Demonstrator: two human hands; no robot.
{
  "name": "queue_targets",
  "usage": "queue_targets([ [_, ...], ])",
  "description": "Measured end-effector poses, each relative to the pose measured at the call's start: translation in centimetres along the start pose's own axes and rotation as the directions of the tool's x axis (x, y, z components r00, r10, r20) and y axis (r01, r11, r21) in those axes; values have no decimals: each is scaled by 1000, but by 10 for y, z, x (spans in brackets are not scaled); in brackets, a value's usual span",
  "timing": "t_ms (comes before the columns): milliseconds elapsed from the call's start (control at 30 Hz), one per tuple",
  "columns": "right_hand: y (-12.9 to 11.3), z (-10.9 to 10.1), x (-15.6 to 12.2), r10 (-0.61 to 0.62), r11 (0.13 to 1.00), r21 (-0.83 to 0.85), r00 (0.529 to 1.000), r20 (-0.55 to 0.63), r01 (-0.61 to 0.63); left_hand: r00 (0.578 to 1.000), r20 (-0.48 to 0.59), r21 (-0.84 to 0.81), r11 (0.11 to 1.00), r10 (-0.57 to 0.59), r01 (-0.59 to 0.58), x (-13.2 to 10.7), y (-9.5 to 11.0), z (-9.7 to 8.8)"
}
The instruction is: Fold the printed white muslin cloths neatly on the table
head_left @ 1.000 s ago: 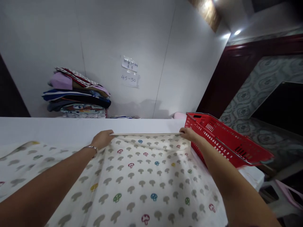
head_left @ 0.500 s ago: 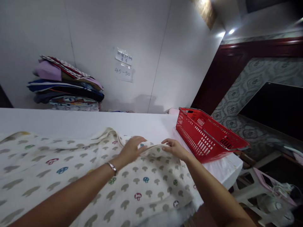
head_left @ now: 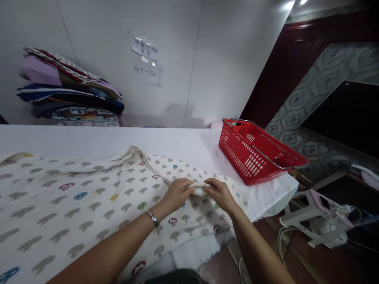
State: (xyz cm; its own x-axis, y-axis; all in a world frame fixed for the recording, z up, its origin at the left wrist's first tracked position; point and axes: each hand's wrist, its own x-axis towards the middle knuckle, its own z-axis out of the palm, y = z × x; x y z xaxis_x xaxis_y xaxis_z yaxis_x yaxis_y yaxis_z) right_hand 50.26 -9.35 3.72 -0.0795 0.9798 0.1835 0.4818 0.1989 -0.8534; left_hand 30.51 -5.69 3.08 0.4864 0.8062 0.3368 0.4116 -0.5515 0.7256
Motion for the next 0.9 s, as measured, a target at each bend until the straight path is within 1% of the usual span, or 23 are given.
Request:
queue_targets([
  [200, 8, 6, -10, 2, 997, 83, 1000, -21, 0, 998, 20, -39, 997, -65, 66, -4, 0, -1],
  [267, 10, 8, -11, 27, 992, 123, 999, -37, -23, 998, 10, -39, 997, -62, 63, -4, 0, -1],
  [333, 12, 11, -11, 58, 982, 180, 998, -36, -51, 999, -26, -30, 999, -24, 24, -5, 2, 0],
  [433, 12, 16, -11, 73, 954, 293, 997, -6, -68, 993, -81, 7, 996, 91, -91, -5, 7, 2],
  [500, 9, 18, -11, 63, 920, 387, 997, 33, -71, 981, -77, 15, 984, 177, -177, -4, 10, 5],
  [567, 6, 19, -11, 57, 892, 444, 996, 65, -80, 972, -72, 18, 974, 225, -224, -2, 13, 7],
  [633, 5, 18, -12, 66, 893, 440, 995, 71, -91, 969, -68, 54, 971, 237, -233, -1, 13, 10],
  [767, 5, 14, -14, 95, 929, 355, 994, 52, -108, 962, -60, 179, 951, 265, -251, -1, 9, 13],
  [900, 2, 11, -16, 106, 952, 284, 993, 44, -114, 951, -88, 247, 931, 296, -267, -2, 5, 14],
])
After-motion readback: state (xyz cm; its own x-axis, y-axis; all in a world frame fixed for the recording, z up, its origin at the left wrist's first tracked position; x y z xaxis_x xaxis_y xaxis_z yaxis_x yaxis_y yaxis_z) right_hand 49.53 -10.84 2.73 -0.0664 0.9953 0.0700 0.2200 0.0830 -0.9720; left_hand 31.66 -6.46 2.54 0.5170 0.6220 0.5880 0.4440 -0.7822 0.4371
